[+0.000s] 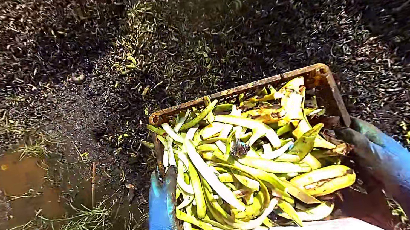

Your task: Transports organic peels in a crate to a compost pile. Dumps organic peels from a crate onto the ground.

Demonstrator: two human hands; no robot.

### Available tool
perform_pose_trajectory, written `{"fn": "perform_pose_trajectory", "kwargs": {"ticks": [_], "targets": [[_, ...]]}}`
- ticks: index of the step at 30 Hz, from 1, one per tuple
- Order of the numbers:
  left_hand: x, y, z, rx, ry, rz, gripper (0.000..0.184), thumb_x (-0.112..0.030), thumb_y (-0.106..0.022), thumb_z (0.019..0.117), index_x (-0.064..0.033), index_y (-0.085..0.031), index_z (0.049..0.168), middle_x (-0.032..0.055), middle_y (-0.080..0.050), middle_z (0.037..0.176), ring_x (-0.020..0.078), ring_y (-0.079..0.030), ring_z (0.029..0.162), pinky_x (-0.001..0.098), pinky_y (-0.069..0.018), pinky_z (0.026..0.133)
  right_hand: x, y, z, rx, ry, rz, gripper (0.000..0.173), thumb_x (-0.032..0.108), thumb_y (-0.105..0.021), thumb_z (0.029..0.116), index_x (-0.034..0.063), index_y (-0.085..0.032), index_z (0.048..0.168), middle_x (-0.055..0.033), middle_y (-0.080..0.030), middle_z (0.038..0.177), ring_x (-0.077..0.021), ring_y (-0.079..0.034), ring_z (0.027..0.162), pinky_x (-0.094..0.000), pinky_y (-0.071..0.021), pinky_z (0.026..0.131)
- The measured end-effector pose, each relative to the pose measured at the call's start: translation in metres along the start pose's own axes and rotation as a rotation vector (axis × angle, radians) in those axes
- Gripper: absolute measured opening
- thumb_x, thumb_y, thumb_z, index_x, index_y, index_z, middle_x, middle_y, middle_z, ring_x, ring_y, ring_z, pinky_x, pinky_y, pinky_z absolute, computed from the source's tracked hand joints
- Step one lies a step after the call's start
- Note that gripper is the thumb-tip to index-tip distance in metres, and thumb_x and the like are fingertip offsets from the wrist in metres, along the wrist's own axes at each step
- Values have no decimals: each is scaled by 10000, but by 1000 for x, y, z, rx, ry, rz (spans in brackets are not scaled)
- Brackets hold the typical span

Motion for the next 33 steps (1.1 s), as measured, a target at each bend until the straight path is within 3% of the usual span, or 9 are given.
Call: {"fn": "perform_pose_trajectory", "kwargs": {"ticks": [3,10,13,18,21,23,27,30,33], "targets": [[-61,-8,86,2,-17,7,607,-387,-594,1007,-45,-453,1488,193,-586,1374,243,-589,1234,450,-483,1043,53,-24,72,-18,34,4,573,448,-418,1022,89,-474,1466,-79,-635,1239,-89,-626,1038,-333,-536,886],[-209,-32,293,-47,-74,-33,587,-402,-579,1012,-26,-488,1454,216,-607,1331,282,-603,1208,491,-486,1030,188,-118,323,75,111,-18,565,365,-387,1061,0,-452,1487,-239,-563,1388,-308,-581,1229,-519,-460,1037],[-264,-19,347,-125,-29,-111,560,-395,-585,1011,-38,-510,1436,195,-614,1320,256,-607,1188,473,-491,1013,272,-148,410,170,158,-67,547,344,-387,1070,-12,-456,1479,-267,-577,1347,-355,-591,1179,-560,-461,988],[-361,-12,444,-254,-1,-242,547,-412,-579,1009,-95,-513,1450,158,-619,1329,222,-614,1184,450,-512,1001,418,-191,552,234,215,-61,508,363,-394,1074,42,-488,1457,-186,-639,1196,-255,-629,1001,-490,-513,866],[-391,-24,555,-279,-17,-209,540,-422,-592,998,-74,-556,1409,176,-655,1264,250,-646,1135,483,-533,962,470,-235,649,234,256,-36,511,402,-402,1055,69,-523,1423,-113,-633,1039,-178,-596,824,-409,-506,714],[-427,-36,632,-250,-26,-242,515,-389,-601,995,-45,-570,1377,171,-660,1219,242,-643,1096,464,-538,935,500,-269,715,244,269,-40,536,416,-396,1043,59,-520,1424,-129,-638,1086,-193,-609,877,-434,-514,761],[-556,-46,791,-115,36,-135,610,-450,-596,1007,-55,-489,1459,208,-620,1314,302,-607,1201,547,-478,1022,586,-303,838,177,244,-57,536,383,-361,1073,21,-499,1443,-184,-642,1198,-252,-639,1018,-480,-525,892],[-660,-55,864,-38,-44,-35,593,-455,-571,1006,-42,-521,1428,205,-651,1246,286,-642,1131,520,-521,972,625,-292,899,118,155,-29,553,459,-369,1059,67,-528,1415,-135,-656,1124,-216,-647,946,-462,-546,827],[-772,-73,929,30,-94,-19,527,-399,-546,1029,-31,-520,1405,194,-650,1199,247,-645,1062,463,-533,929,682,-288,957,73,119,21,573,486,-362,1053,80,-534,1419,-142,-650,1186,-224,-645,992,-482,-535,858]]}}
Point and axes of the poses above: each hand's wrist, its own z-axis towards the middle knuckle, its own y-axis out of the back of the hand, x = y × z, the point moved 7 cm from there along z, towards the middle knuckle
